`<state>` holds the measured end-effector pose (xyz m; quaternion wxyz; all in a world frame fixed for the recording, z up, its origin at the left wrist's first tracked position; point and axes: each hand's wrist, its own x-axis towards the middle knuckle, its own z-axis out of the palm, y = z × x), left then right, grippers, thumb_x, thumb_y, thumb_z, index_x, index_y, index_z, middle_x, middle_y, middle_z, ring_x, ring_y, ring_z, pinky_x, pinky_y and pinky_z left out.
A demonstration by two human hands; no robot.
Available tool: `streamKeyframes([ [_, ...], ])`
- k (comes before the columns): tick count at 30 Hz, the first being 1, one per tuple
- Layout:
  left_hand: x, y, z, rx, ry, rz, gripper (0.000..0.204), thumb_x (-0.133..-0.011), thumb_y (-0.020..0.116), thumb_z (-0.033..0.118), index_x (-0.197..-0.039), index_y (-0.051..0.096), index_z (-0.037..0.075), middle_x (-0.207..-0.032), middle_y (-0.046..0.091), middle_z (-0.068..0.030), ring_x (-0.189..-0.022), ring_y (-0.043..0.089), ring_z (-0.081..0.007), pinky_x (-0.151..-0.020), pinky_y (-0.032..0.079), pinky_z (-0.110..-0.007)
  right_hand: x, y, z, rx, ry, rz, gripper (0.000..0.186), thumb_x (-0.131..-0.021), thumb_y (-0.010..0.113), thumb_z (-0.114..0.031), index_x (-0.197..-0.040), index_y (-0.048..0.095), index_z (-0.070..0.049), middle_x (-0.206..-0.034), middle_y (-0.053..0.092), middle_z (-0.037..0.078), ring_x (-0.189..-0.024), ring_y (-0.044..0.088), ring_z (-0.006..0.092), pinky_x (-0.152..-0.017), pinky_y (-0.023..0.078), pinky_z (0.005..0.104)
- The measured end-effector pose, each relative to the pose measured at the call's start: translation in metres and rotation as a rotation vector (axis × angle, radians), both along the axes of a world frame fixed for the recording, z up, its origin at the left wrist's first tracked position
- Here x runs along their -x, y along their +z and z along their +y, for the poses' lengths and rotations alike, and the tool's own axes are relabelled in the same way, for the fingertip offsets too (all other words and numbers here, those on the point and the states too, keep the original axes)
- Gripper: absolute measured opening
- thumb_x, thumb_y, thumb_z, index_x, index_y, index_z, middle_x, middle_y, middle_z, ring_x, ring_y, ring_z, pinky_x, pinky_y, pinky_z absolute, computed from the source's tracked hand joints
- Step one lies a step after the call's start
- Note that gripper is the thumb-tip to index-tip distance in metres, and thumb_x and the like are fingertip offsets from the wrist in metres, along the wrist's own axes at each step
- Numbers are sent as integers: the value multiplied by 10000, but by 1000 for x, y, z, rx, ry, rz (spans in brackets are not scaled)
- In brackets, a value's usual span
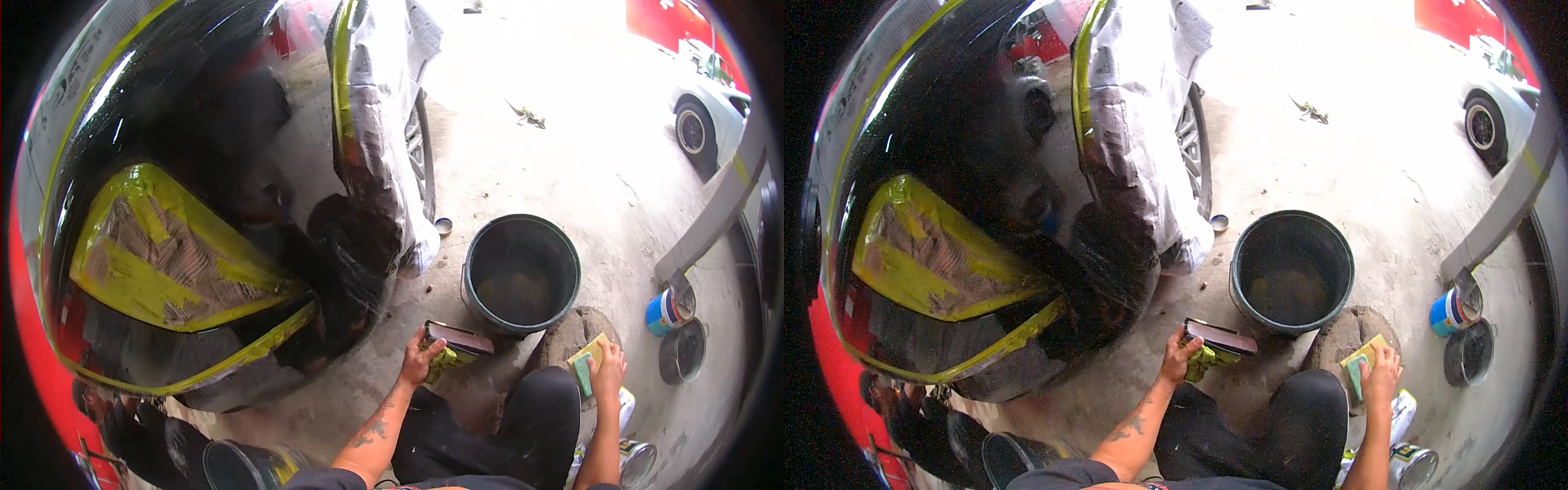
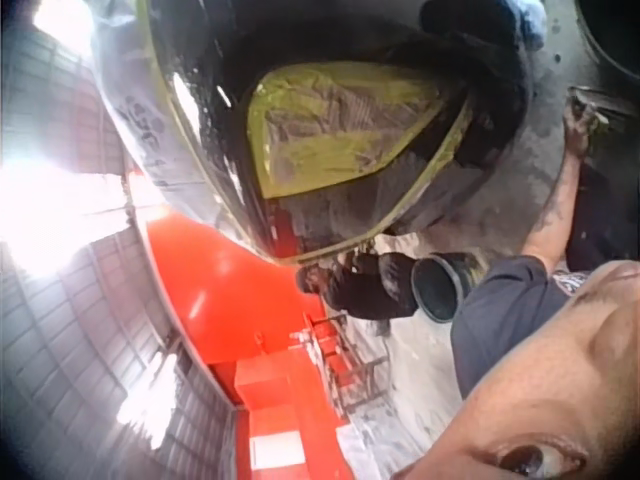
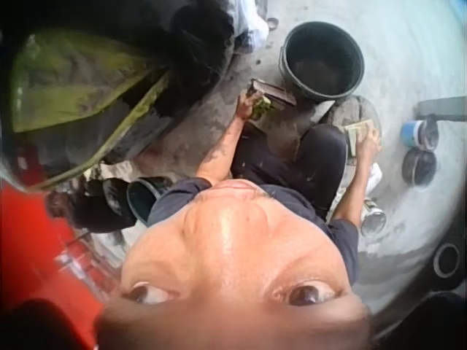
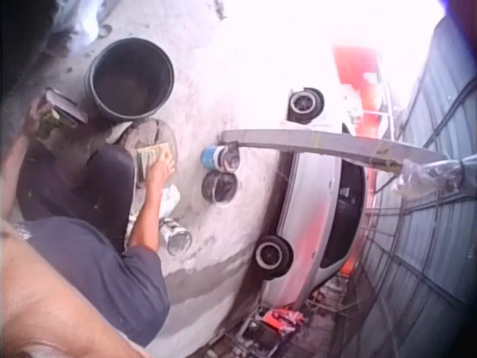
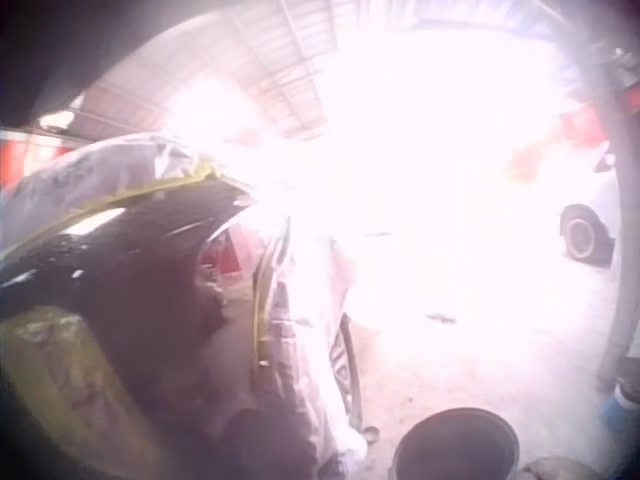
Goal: The person wet sands a car panel using a sanding block dipped into a bucket of water, wiping the surface with a cloth and feeling it by hand.
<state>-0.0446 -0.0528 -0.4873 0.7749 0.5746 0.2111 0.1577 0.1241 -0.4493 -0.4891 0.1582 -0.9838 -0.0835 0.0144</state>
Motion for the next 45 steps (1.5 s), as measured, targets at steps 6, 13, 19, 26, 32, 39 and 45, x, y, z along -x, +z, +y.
streamKeyframes([
  [6, -51, 76, -4, -145, -330, 19, 451, -872, 832, 219, -1234, 628, 43, -1107, 677, -35, -1025, 633, -137, -909, 518, -309, 3, 117, 154, -817, 751, 125, 424, -720, 907, -208, -1032, 665, -54, -1403, 576, 193, -1297, 556, 384, -1080, 442, 464],
  [13, -106, 109, 13, -289, -511, 30, 526, -849, 849, 269, -1267, 617, 50, -1071, 689, -44, -980, 638, -120, -872, 523, -308, -40, 100, 200, -1096, 820, 356, 336, -741, 877, -50, -967, 630, -24, -1132, 682, 146, -1044, 677, 248, -928, 512, 350],
  [19, -156, 108, 13, -493, -343, 118, 637, -862, 835, 308, -1412, 590, 99, -875, 695, -32, -825, 640, -107, -748, 531, -299, -126, 68, 199, -761, 657, 374, 420, -845, 762, -79, -1242, 626, -65, -1081, 720, 164, -1007, 704, 306, -895, 545, 405],
  [26, -274, 39, -31, -1295, -759, 597, 523, -755, 805, 515, -1085, 767, 111, -1211, 713, -125, -1105, 695, -324, -909, 569, -447, -254, -78, 251, 422, 677, 494, 480, -856, 708, -236, -1328, 676, -156, -1280, 699, 183, -1177, 680, 366, -984, 553, 494],
  [32, -307, -117, -46, -1387, -1376, 1114, 669, -849, 722, 572, -1338, 688, 116, -1424, 632, -125, -1289, 619, -279, -1064, 478, -437, -225, -187, 235, 691, 1139, 525, 391, -888, 651, -281, -1203, 762, -79, -1305, 687, 202, -1234, 656, 358, -1093, 492, 436],
  [39, -290, -188, -54, -1235, -1669, 1352, 577, -871, 737, 475, -1362, 683, 176, -1405, 655, -49, -1315, 600, -283, -1070, 452, -542, -233, -216, 280, 613, 1040, 726, 378, -921, 585, -200, -1245, 733, -71, -1350, 656, 209, -1267, 635, 354, -1054, 508, 485],
  [45, -293, -68, -56, -1377, -969, 575, 451, -772, 832, 363, -1154, 754, 137, -1164, 754, -133, -1086, 730, -295, -923, 572, -460, -299, -218, 216, 131, 849, 694, 360, -882, 690, -279, -1172, 750, -74, -1281, 693, 218, -1219, 657, 357, -1005, 512, 470],
])
